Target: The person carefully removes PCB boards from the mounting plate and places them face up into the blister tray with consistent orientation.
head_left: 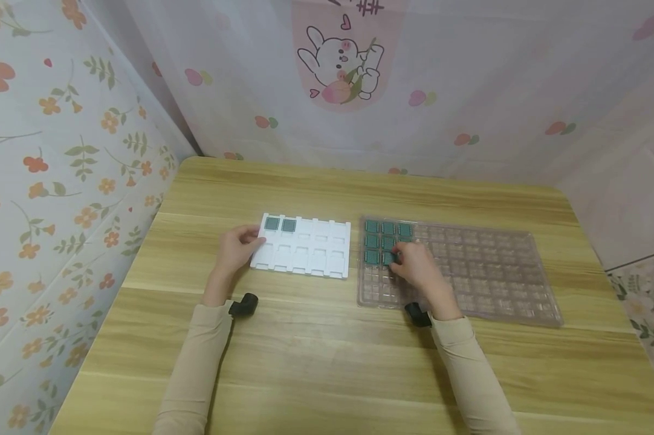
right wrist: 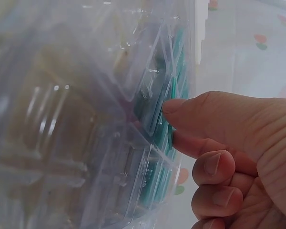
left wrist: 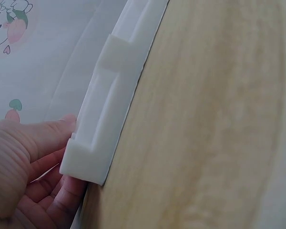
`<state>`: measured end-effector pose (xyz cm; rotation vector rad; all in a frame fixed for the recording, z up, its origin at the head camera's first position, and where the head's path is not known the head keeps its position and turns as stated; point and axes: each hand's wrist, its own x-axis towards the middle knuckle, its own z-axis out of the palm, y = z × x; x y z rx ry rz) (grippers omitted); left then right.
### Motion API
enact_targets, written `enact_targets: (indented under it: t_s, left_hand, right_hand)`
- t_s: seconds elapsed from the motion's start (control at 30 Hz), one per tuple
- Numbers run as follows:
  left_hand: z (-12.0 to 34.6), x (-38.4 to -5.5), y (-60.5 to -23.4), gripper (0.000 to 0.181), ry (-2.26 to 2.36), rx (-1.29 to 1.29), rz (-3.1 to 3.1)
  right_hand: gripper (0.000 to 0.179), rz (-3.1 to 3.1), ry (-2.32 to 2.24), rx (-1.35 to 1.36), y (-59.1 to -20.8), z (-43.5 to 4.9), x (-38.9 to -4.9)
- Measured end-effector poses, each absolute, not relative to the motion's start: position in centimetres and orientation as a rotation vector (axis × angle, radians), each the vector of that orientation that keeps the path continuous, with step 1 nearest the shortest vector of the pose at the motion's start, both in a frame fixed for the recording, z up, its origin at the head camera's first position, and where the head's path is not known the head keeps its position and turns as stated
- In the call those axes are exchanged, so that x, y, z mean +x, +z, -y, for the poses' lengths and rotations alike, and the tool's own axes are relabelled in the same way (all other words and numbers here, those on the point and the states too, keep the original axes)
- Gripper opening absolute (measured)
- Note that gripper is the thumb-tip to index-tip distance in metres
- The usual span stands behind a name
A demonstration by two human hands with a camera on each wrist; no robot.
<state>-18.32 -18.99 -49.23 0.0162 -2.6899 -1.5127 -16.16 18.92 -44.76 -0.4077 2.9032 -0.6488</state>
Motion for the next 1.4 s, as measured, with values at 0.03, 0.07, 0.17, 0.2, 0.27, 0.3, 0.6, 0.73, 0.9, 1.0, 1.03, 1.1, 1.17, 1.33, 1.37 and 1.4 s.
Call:
enact_targets:
  t_s: [0.03,0.07,0.17,0.2,0.27,0.3,0.6,0.73,0.9,1.0,1.03,1.1,1.17,1.33,1.37,1.4]
  left_hand:
    - [19.0,-18.3,-49.2,0.031,-1.515,0.018,2.687]
    - [19.0,-18.3,-49.2,0.031,-1.519,0.020,2.687]
    - [19.0,-18.3,-49.2,0.031,-1.529,0.024,2.687]
    - [19.0,-18.3,-49.2,0.031,-1.529,0.024,2.689]
    - [19.0,-18.3,-49.2,0.031,-1.524,0.024,2.696]
    - [19.0,-18.3,-49.2,0.031,-1.519,0.023,2.699]
    - [19.0,-18.2,-49.2,0.031,-1.508,0.012,2.697]
    - [18.9,-18.3,-49.2,0.030,-1.505,0.000,2.683]
    - [18.9,-18.3,-49.3,0.030,-1.494,-0.002,2.681]
    - [18.9,-18.3,-49.2,0.031,-1.491,0.006,2.684]
    - [18.9,-18.3,-49.2,0.031,-1.491,0.007,2.684]
    - [18.9,-18.2,-49.1,0.030,-1.491,0.005,2.685]
    - [18.9,-18.3,-49.1,0.030,-1.490,0.006,2.686]
    - [18.9,-18.3,-49.1,0.031,-1.478,0.014,2.698]
    - [18.9,-18.4,-49.1,0.031,-1.474,0.014,2.700]
    - [18.9,-18.4,-49.1,0.031,-1.472,0.014,2.702]
  right_hand:
    - [0.024,-2.904,-0.645,-0.412,-44.7,-18.9,-16.2]
    - [0.024,-2.906,-0.641,-0.409,-44.7,-18.9,-16.2]
    - [0.024,-2.911,-0.628,-0.405,-44.7,-18.8,-16.3]
    - [0.024,-2.911,-0.627,-0.403,-44.7,-18.8,-16.3]
    - [0.024,-2.907,-0.623,-0.399,-44.8,-18.8,-16.3]
    - [0.025,-2.903,-0.623,-0.396,-44.8,-18.7,-16.3]
    - [0.026,-2.876,-0.648,-0.372,-44.9,-18.7,-16.2]
    - [0.025,-2.885,-0.652,-0.375,-44.9,-18.7,-16.2]
    - [0.024,-2.928,-0.666,-0.376,-44.6,-18.7,-16.2]
    - [0.023,-2.957,-0.679,-0.411,-44.4,-18.7,-16.3]
    - [0.023,-2.967,-0.678,-0.431,-44.3,-18.6,-16.3]
    - [0.023,-2.981,-0.675,-0.456,-44.1,-18.5,-16.4]
    - [0.024,-2.987,-0.665,-0.463,-43.8,-18.3,-16.6]
    - [0.028,-2.975,-0.614,-0.455,-43.3,-17.7,-16.9]
    - [0.028,-2.974,-0.609,-0.457,-43.2,-17.6,-16.9]
    - [0.028,-2.972,-0.609,-0.460,-43.2,-17.5,-17.0]
